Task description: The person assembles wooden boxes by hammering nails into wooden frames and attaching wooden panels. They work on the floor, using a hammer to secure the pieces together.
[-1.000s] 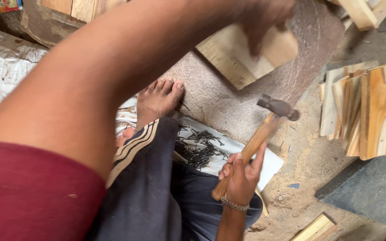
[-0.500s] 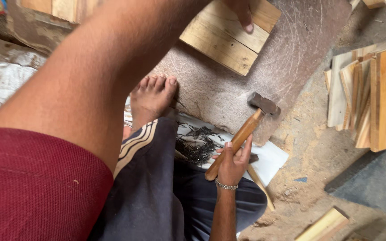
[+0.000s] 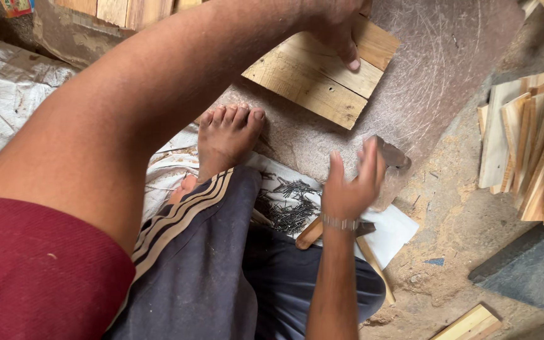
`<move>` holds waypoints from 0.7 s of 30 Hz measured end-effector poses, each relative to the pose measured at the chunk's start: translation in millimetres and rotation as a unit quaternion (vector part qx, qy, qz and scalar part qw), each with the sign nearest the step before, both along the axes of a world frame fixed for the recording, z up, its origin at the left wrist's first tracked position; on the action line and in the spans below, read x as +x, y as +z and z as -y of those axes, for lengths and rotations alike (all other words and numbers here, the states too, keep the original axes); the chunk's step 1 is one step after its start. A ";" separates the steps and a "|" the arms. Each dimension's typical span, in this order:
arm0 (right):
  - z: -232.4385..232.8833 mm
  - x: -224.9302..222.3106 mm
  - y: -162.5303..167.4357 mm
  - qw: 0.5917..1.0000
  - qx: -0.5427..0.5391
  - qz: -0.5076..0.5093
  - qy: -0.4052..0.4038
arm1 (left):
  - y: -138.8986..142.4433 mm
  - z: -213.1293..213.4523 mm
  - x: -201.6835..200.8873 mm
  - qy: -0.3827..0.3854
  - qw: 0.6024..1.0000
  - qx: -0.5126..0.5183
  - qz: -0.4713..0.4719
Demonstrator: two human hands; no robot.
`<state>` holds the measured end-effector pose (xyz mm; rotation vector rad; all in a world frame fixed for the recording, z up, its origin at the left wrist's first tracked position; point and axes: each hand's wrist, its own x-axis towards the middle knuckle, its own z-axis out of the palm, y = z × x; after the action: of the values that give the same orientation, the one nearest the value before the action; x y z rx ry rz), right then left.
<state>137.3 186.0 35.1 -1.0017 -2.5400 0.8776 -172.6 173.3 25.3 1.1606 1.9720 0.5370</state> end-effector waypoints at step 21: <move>15.9 -30.2 -67.9 0.991 0.118 -0.054 -0.045 | 20.5 46.2 21.6 0.011 0.998 0.028 -0.059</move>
<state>107.2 170.0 -32.8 -0.9584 -2.4168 0.5747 -150.9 127.0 45.8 1.2321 2.0841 0.5482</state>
